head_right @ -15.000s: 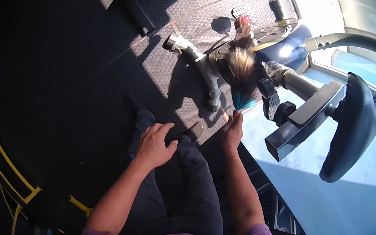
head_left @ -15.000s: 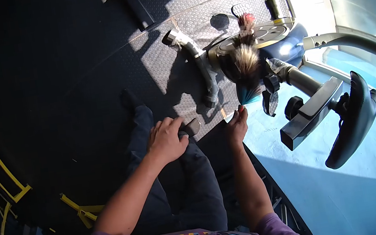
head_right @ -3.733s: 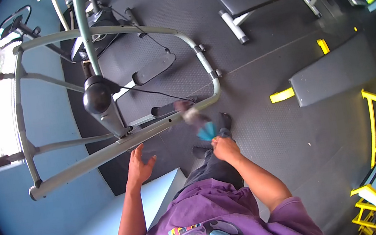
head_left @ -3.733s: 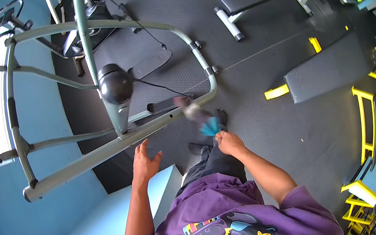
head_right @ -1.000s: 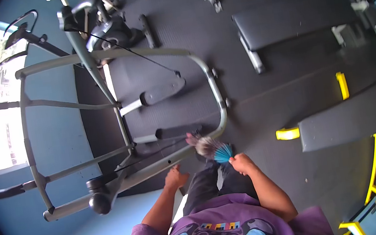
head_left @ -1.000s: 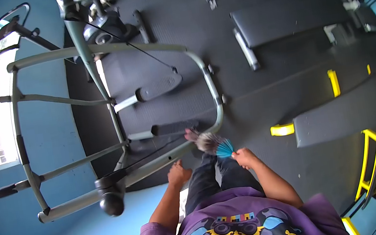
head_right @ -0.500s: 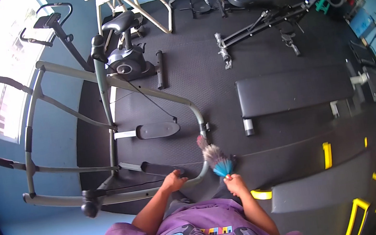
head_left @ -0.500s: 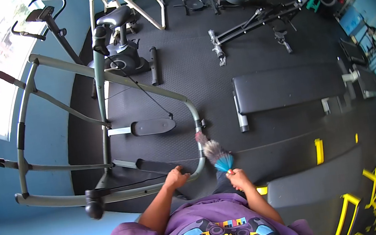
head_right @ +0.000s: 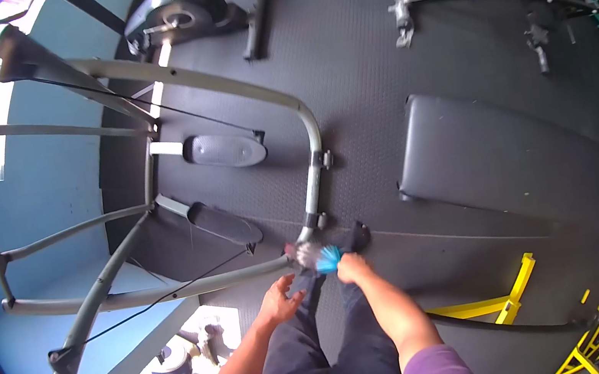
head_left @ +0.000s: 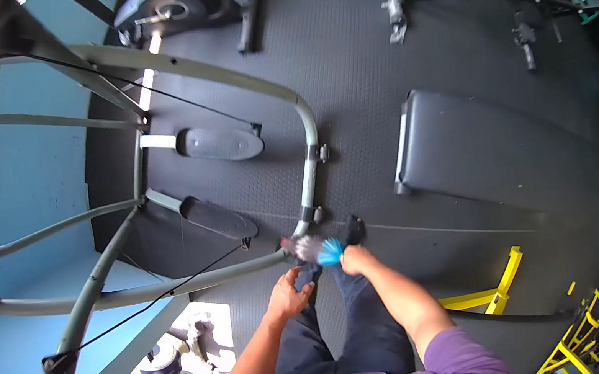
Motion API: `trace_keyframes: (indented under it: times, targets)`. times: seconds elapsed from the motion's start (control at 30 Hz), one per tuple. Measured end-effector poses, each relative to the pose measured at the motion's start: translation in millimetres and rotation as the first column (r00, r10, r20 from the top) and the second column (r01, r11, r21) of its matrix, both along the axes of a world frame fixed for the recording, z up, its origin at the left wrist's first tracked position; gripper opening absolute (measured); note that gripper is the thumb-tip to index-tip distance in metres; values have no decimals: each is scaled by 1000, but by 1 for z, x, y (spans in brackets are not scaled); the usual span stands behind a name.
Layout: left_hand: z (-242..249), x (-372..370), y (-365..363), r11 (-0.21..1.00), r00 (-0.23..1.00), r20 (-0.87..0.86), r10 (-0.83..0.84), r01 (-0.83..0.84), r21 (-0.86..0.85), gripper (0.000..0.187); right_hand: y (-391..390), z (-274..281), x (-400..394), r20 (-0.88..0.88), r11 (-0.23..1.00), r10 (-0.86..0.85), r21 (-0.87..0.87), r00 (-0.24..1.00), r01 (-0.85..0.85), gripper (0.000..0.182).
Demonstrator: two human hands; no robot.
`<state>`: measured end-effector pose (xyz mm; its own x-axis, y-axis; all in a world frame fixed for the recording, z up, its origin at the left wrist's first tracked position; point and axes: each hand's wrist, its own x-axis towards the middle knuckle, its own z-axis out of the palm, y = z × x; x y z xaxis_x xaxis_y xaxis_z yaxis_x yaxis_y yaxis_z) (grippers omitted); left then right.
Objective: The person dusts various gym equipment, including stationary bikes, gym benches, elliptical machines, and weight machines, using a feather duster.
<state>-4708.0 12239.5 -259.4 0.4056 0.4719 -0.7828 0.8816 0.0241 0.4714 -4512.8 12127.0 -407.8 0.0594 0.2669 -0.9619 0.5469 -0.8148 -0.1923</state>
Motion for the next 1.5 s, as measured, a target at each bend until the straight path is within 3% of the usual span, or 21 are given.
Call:
trace_keyframes:
  times: [0.03,0.1,0.2,0.3,0.37,0.43,0.5,0.57,0.63,0.73,0.83,0.9,1.03,1.1,1.17,1.27,1.33,1.43,1.5]
  targets:
    - [-13,-1,-5,1000,1000,-23,5,-6,-21,63,22,2,19,50,1000,-26,-10,998,26,37]
    - [-39,-8,-14,991,991,-97,90,-99,-92,64,43,-46,49,137,1000,27,8,990,-28,35]
    - [-76,-29,-25,982,981,-140,131,-148,-115,64,64,-89,85,393,981,-77,196,916,-2,36]
    - [-97,-47,-35,971,972,-137,190,-207,-121,64,67,-104,91,327,931,-236,345,915,117,35]
    - [-101,-50,-36,960,961,-122,247,-259,-103,63,49,-106,68,292,966,-138,250,947,64,37]
    - [-93,-49,-32,957,960,-99,262,-272,-102,63,24,-88,42,203,997,11,77,979,-27,40]
    - [-75,-42,-21,953,956,-112,273,-284,-108,63,18,-60,25,165,999,-22,-28,986,27,41]
    - [-60,-37,-2,952,956,-64,286,-291,-96,63,32,-34,22,168,985,-170,8,971,171,41]
    - [-41,-33,14,939,947,-39,318,-320,-123,63,60,-14,35,279,976,-202,134,939,170,40]
    - [-27,-35,46,959,960,16,278,-277,-68,63,138,12,96,371,968,-242,159,896,195,37]
    - [-19,-34,80,961,960,28,278,-278,10,64,213,5,159,440,968,-240,175,865,180,36]
    - [-13,-28,100,942,942,7,336,-336,13,64,247,-26,197,391,974,-225,84,892,209,38]
    - [-19,-14,129,911,913,-9,408,-406,70,64,331,23,229,456,992,-43,126,889,-16,37]
    - [-8,10,142,886,886,-33,462,-460,53,64,357,61,230,389,881,-88,460,917,-110,32]
    - [7,35,155,882,881,-43,472,-471,36,65,368,94,233,360,807,-94,574,928,-141,30]
    - [37,78,176,921,922,6,386,-386,61,64,386,108,263,344,767,-41,613,938,-191,26]
    - [61,105,194,922,925,40,377,-379,76,64,414,128,278,460,812,208,410,863,-415,21]
    - [92,141,227,917,923,58,379,-384,109,65,500,216,262,373,660,263,603,890,-448,15]
    - [111,162,249,907,916,76,395,-402,129,66,544,269,238,354,497,183,772,917,-397,20]
